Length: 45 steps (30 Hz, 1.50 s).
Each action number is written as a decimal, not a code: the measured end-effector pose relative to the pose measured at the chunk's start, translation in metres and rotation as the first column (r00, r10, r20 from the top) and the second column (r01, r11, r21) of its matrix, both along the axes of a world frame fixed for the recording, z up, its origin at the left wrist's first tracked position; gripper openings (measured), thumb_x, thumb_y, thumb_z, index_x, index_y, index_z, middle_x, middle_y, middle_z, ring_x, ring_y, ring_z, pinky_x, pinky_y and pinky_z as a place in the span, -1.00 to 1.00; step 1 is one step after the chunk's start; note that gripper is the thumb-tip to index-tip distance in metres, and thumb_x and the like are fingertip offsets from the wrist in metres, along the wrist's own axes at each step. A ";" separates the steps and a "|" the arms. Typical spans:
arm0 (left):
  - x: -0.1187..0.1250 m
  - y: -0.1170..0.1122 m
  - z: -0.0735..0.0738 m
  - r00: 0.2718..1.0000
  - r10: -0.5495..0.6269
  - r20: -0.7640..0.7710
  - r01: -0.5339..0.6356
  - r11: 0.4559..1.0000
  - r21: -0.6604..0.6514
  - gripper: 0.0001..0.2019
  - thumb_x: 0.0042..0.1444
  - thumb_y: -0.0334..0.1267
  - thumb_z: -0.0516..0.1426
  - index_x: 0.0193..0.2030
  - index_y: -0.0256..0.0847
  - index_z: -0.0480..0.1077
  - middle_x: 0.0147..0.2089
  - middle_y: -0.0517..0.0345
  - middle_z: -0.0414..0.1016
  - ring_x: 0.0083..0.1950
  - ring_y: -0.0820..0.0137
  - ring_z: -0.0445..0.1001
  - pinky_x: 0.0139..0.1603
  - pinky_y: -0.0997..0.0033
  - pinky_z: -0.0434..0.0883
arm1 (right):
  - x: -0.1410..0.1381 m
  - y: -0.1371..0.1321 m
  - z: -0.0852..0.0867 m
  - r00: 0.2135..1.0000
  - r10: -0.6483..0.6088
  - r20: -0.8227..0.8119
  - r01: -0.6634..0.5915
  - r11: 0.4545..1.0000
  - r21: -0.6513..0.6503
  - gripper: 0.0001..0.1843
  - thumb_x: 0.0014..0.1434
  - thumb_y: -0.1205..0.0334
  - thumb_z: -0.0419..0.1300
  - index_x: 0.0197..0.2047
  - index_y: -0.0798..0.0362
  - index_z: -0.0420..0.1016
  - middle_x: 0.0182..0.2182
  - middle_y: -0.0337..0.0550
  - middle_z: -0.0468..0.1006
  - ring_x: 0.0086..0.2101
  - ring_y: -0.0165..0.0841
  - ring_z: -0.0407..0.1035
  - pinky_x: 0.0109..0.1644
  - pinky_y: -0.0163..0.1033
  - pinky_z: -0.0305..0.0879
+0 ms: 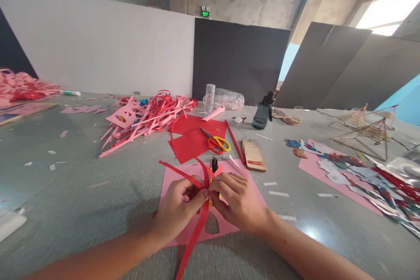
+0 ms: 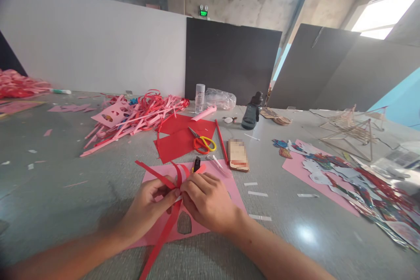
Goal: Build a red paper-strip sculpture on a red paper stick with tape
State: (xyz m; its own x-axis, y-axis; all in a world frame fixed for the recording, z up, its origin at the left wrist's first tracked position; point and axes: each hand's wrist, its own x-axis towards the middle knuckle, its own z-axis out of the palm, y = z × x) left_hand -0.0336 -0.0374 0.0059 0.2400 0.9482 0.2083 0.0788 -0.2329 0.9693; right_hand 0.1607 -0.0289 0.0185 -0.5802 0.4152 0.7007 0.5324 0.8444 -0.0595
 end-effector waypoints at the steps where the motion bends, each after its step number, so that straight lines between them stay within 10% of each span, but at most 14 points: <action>1: 0.000 0.000 0.000 1.000 -0.002 -0.001 0.002 1.000 -0.006 -0.68 0.21 -0.04 0.24 -0.41 -0.25 0.42 -0.53 0.23 0.38 -0.50 0.46 0.35 -0.48 0.52 0.27 | 0.000 0.000 0.000 1.000 -0.002 0.006 0.002 1.000 0.009 -0.87 0.40 0.38 0.06 -0.18 0.04 0.40 -0.38 -0.14 0.55 -0.38 -0.30 0.42 -0.30 -0.20 0.32; 45: 0.004 -0.003 0.004 0.992 -0.010 0.128 0.021 0.996 -0.084 -0.74 0.10 -0.13 0.33 -0.42 -0.26 0.44 -0.50 0.22 0.43 -0.48 0.46 0.37 -0.47 0.53 0.32 | 0.000 0.010 -0.006 0.998 -0.008 0.069 0.006 0.999 0.038 -0.91 0.39 0.33 0.02 -0.21 0.02 0.28 -0.40 -0.15 0.46 -0.45 -0.28 0.30 -0.40 -0.21 0.24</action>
